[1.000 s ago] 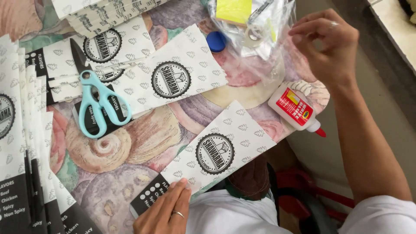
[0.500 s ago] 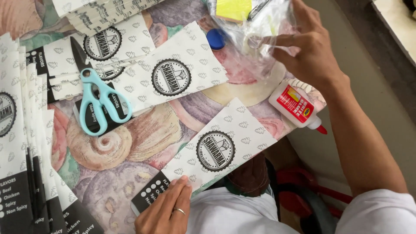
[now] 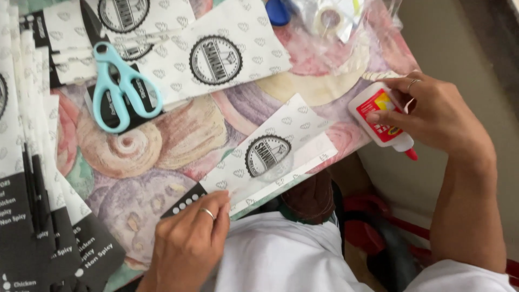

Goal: Applying glue to paper shawarma wrappers and folding them into shape for packaging.

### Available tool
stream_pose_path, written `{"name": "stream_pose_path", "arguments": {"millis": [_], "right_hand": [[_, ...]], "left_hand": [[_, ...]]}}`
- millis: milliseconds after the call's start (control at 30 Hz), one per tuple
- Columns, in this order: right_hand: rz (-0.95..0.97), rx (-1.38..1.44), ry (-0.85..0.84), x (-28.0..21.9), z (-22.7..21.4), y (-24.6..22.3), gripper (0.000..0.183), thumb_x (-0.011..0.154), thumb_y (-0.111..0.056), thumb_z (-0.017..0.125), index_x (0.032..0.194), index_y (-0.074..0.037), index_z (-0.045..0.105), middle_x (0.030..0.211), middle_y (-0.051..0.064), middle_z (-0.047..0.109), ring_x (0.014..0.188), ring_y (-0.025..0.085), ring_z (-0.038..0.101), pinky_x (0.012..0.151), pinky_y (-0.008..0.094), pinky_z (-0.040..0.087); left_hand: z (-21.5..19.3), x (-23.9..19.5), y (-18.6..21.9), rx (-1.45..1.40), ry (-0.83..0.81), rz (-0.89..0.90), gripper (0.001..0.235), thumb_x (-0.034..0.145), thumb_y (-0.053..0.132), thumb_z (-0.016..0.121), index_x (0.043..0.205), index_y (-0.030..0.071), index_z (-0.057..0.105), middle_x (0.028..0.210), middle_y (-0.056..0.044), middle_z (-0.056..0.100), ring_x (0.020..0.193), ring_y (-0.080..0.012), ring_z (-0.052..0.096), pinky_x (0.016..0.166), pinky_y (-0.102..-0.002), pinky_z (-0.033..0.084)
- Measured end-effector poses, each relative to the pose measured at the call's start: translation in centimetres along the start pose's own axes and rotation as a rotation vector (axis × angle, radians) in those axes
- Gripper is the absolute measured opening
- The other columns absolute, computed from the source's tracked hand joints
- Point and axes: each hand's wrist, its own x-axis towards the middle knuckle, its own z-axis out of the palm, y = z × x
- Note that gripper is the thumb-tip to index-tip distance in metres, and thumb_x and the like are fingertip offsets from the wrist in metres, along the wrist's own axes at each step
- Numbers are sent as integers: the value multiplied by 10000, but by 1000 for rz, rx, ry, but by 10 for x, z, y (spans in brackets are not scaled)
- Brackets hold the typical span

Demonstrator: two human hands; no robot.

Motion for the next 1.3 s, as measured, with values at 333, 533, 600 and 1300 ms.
{"name": "stream_pose_path", "arguments": {"millis": [333, 533, 600, 1300], "right_hand": [[-170, 1186, 496, -67, 33, 6, 365, 965, -116, 750, 1181, -116, 456, 1043, 132, 623, 1103, 332, 753, 1058, 458, 696], [-192, 844, 700, -75, 69, 5, 496, 870, -132, 851, 1203, 119, 582, 1037, 112, 577, 796, 147, 564, 633, 258, 447], [-237, 787, 702, -74, 72, 4, 422, 874, -67, 856, 943, 54, 457, 1088, 162, 595, 815, 184, 569, 632, 292, 430], [-260, 928, 777, -77, 104, 20, 347, 934, -117, 856, 963, -30, 522, 1077, 25, 485, 867, 164, 530, 698, 322, 467]], "left_hand": [[-2, -1, -9, -36, -112, -95, 109, 969, 87, 669, 897, 17, 628, 921, -2, 768, 615, -196, 670, 472, -409, 473], [-5, 2, -11, -89, -157, -160, 159, 982, 121, 645, 871, 13, 611, 965, 18, 781, 577, -237, 668, 465, -458, 458], [-6, 4, -13, -96, -178, -185, 121, 985, 134, 647, 909, 39, 641, 838, 4, 751, 530, -252, 631, 443, -454, 421], [-18, 28, -23, -248, -387, -540, 150, 953, 258, 644, 845, 185, 719, 552, 26, 700, 473, -206, 636, 617, -399, 460]]}}
